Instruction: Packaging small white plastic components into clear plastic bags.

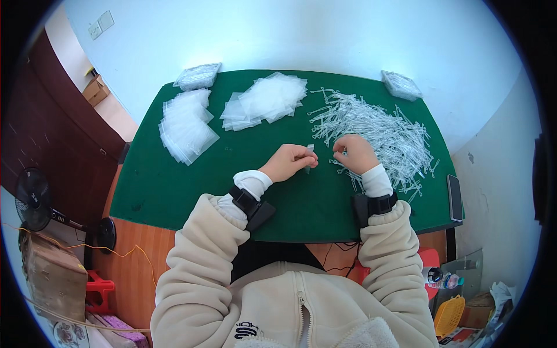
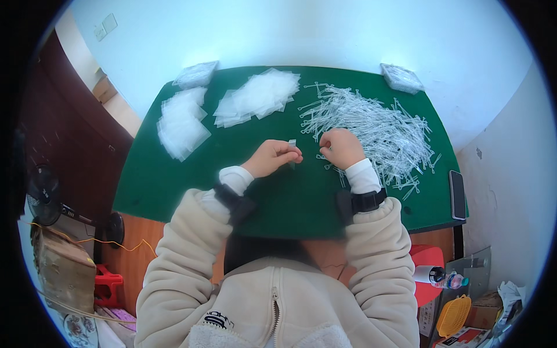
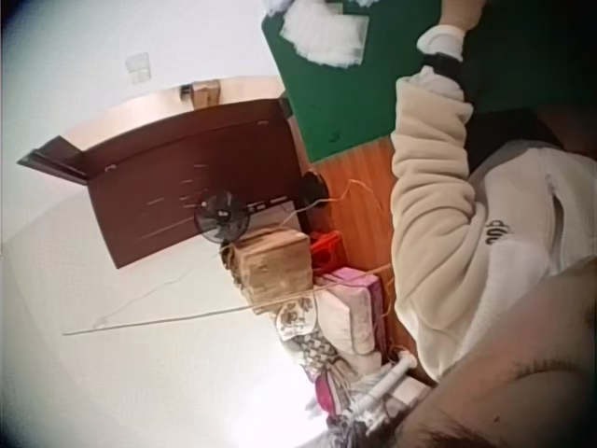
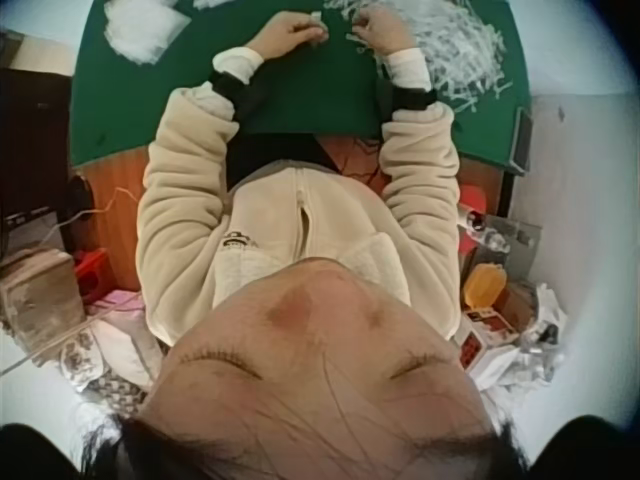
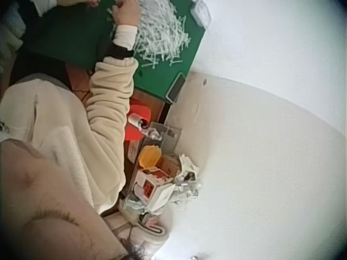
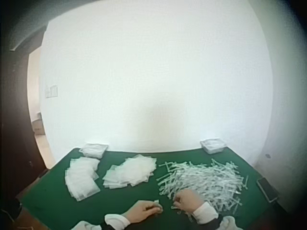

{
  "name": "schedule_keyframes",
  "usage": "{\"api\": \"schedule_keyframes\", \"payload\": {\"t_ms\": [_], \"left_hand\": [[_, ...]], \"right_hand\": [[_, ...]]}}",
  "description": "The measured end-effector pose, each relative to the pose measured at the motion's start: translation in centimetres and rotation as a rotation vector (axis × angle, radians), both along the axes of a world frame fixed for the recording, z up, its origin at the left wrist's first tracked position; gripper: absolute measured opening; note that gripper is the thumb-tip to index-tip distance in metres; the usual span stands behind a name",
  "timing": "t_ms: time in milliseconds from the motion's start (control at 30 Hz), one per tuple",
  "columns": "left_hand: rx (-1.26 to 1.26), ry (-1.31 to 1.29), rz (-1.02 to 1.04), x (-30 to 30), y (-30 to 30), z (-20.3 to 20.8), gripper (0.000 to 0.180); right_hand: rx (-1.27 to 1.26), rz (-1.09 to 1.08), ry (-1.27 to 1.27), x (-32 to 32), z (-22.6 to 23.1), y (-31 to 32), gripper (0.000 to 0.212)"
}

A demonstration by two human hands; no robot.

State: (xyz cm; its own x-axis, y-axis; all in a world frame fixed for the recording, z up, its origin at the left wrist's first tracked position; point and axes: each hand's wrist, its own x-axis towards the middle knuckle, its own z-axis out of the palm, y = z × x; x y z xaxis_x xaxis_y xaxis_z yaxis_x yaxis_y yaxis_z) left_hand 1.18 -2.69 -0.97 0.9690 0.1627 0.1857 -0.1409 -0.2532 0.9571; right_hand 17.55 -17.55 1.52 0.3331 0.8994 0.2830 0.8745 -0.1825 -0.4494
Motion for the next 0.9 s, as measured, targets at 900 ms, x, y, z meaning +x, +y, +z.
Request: {"api": "schedule_keyframes", "payload": {"t_ms": [900], "left_hand": [[-0.197, 0.021, 0.014, 0.0, 0.3, -0.4, 0.019]], "right_hand": [[0.269, 0.330, 0.867, -2.8, -0.3, 1.6, 0.008]]}}
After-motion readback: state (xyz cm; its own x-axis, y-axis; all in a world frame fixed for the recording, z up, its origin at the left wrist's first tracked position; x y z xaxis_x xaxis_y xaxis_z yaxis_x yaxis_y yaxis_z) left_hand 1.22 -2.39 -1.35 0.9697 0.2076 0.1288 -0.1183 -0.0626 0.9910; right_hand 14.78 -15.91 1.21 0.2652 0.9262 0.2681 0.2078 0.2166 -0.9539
